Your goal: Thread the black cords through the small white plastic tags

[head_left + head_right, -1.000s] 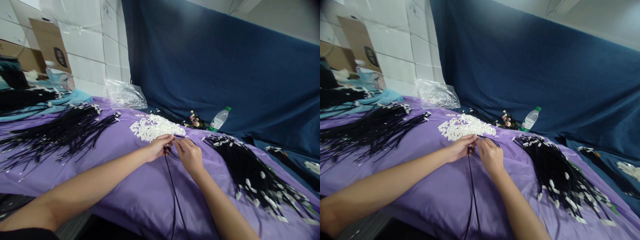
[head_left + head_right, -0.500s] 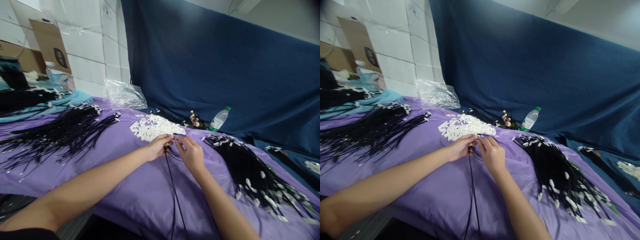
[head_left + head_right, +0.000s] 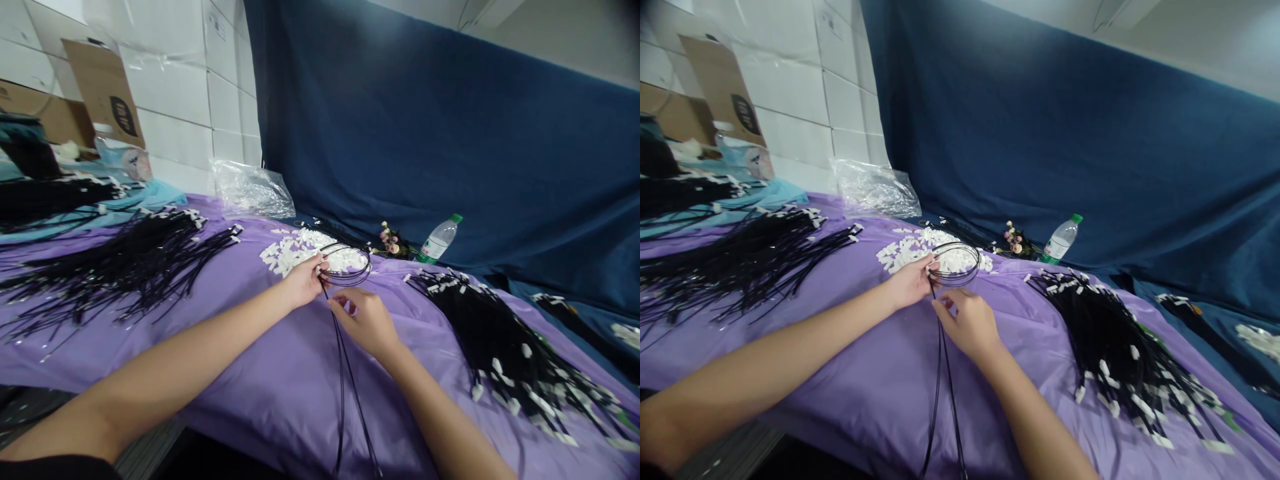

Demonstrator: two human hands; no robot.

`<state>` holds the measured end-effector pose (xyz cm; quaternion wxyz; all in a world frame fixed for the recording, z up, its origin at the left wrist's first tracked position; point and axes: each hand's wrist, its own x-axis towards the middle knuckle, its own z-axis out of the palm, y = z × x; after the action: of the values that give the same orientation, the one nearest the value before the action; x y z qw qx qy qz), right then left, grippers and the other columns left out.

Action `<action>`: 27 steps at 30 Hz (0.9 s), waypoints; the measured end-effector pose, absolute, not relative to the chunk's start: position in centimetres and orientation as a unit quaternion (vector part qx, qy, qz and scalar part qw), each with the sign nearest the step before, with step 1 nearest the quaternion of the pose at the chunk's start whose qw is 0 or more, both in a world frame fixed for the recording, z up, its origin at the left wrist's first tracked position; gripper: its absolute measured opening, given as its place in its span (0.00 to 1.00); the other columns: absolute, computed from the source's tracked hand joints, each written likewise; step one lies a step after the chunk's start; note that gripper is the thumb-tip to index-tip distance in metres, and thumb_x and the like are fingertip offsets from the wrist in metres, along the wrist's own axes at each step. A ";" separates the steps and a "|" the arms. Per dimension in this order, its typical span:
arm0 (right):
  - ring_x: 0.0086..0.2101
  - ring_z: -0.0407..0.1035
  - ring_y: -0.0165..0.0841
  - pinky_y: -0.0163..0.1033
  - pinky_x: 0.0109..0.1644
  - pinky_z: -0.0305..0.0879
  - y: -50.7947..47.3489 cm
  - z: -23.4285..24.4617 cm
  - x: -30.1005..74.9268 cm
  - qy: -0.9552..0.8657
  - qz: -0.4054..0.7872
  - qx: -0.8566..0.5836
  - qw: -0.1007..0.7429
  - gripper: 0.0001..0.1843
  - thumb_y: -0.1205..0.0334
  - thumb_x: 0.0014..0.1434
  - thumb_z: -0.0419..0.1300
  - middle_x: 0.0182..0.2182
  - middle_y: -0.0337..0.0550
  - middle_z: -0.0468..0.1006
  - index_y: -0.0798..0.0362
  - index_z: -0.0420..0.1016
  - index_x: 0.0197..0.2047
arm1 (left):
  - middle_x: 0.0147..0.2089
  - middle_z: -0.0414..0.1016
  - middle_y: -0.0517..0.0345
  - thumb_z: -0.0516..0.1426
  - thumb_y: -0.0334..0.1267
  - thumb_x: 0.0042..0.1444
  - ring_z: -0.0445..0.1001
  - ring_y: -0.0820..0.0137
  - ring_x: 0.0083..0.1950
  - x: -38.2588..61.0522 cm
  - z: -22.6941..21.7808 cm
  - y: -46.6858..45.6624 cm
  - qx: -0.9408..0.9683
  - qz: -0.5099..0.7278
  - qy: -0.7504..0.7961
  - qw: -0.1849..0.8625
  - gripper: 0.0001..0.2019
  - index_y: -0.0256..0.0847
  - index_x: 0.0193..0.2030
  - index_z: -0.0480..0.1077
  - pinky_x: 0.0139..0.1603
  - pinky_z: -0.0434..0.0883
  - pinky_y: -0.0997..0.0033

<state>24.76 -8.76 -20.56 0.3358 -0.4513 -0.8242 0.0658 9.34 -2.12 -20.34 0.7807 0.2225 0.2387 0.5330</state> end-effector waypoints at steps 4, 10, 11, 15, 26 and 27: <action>0.26 0.68 0.28 0.31 0.32 0.60 -8.1 -21.3 24.2 -0.773 0.215 -0.468 0.369 0.09 0.59 0.57 0.57 0.26 0.39 0.76 0.53 0.76 0.32 | 0.22 0.58 0.65 0.47 0.36 0.65 0.58 0.79 0.20 9.4 -20.2 -2.2 0.217 0.542 0.231 0.778 0.08 0.38 0.34 0.60 0.24 0.62 0.77; 0.24 0.66 0.28 0.30 0.29 0.59 -7.9 -21.8 23.9 -0.752 0.258 -0.474 0.378 0.09 0.62 0.54 0.55 0.22 0.37 0.73 0.55 0.74 0.28 | 0.22 0.60 0.64 0.53 0.36 0.60 0.59 0.77 0.19 9.4 -20.5 -2.5 0.274 0.535 0.284 0.747 0.05 0.37 0.35 0.64 0.23 0.61 0.76; 0.24 0.65 0.27 0.30 0.29 0.58 -8.0 -21.7 23.8 -0.751 0.264 -0.475 0.377 0.08 0.63 0.53 0.56 0.21 0.37 0.72 0.56 0.74 0.27 | 0.22 0.60 0.64 0.54 0.36 0.59 0.59 0.77 0.19 9.3 -20.6 -2.5 0.288 0.538 0.301 0.733 0.05 0.37 0.34 0.65 0.22 0.59 0.76; 0.22 0.62 0.26 0.30 0.28 0.57 -8.4 -21.6 23.6 -0.741 0.290 -0.477 0.373 0.07 0.65 0.50 0.56 0.20 0.36 0.70 0.56 0.73 0.25 | 0.18 0.59 0.65 0.56 0.34 0.56 0.56 0.79 0.17 9.2 -20.3 -2.6 0.337 0.561 0.353 0.668 0.07 0.37 0.29 0.65 0.19 0.54 0.79; 0.16 0.59 0.23 0.30 0.18 0.58 -9.3 -21.6 22.4 -0.679 0.478 -0.428 0.357 0.16 0.52 0.56 0.55 0.19 0.36 0.67 0.56 0.68 0.25 | 0.14 0.46 0.70 0.55 0.36 0.57 0.46 0.81 0.13 8.8 -19.7 -2.3 0.318 0.575 0.357 0.663 0.08 0.38 0.28 0.62 0.15 0.42 0.80; 0.16 0.59 0.23 0.30 0.18 0.59 -9.4 -21.6 22.3 -0.672 0.485 -0.428 0.361 0.16 0.51 0.56 0.56 0.20 0.36 0.68 0.56 0.68 0.27 | 0.14 0.45 0.70 0.53 0.36 0.58 0.45 0.80 0.13 8.7 -19.6 -2.3 0.304 0.576 0.352 0.673 0.08 0.38 0.29 0.62 0.15 0.42 0.80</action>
<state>22.28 -9.41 -21.61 0.3612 -0.4278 -0.6718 0.4850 8.68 -2.27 -19.63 0.6727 0.3036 0.3519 0.5757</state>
